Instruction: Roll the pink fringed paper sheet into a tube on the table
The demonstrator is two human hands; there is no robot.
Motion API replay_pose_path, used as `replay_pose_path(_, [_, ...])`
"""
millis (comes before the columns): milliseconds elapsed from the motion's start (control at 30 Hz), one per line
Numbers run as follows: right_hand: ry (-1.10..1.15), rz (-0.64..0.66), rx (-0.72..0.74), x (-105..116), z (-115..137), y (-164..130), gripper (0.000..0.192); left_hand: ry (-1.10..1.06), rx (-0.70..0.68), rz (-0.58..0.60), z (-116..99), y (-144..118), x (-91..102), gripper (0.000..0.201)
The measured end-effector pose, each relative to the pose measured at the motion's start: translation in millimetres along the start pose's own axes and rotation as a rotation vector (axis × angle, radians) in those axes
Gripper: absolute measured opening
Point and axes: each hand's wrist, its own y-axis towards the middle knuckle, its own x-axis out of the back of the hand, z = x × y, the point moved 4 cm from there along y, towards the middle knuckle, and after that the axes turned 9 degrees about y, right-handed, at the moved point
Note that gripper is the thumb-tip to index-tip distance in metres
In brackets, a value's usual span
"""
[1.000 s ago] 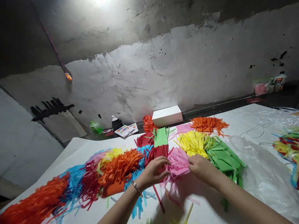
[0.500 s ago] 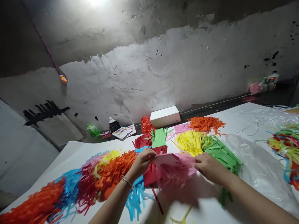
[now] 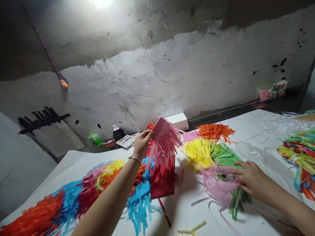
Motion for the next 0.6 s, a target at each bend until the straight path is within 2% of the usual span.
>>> replay_pose_path(100, [-0.101, 0.052, 0.069, 10.0, 24.2, 3.1, 0.017, 0.088, -0.080, 0.077, 0.2, -25.7, -40.2, 0.022])
replay_pose_path(200, [-0.032, -0.046, 0.096, 15.8, 58.5, 13.9, 0.018, 0.143, -0.157, 0.253, -5.5, -82.5, -75.7, 0.022])
replay_pose_path(300, [0.026, -0.120, 0.086, 10.3, 93.7, 27.5, 0.023, 0.132, -0.266, 0.422, -30.9, -151.2, -95.6, 0.060])
replay_pose_path(367, [-0.005, -0.104, 0.075, 3.7, 116.2, 36.8, 0.027, 0.117, -0.433, 0.569, -59.0, -193.3, -104.6, 0.090])
replay_pose_path(400, [-0.034, -0.096, 0.076, 2.0, 127.0, 40.6, 0.028, 0.143, -0.497, 0.615, -71.9, -210.0, -107.6, 0.091])
replay_pose_path(433, [-0.068, -0.090, 0.085, 2.0, 137.2, 43.3, 0.029, 0.185, -0.543, 0.647, -82.5, -223.8, -109.9, 0.084])
replay_pose_path(500, [-0.125, -0.094, 0.128, 8.3, 154.4, 43.0, 0.026, 0.306, -0.561, 0.608, -93.8, -242.6, -110.5, 0.068])
replay_pose_path(600, [-0.175, -0.139, 0.176, 28.4, 165.6, 22.9, 0.029, 0.531, -0.581, 0.498, -88.0, -272.6, -105.7, 0.072])
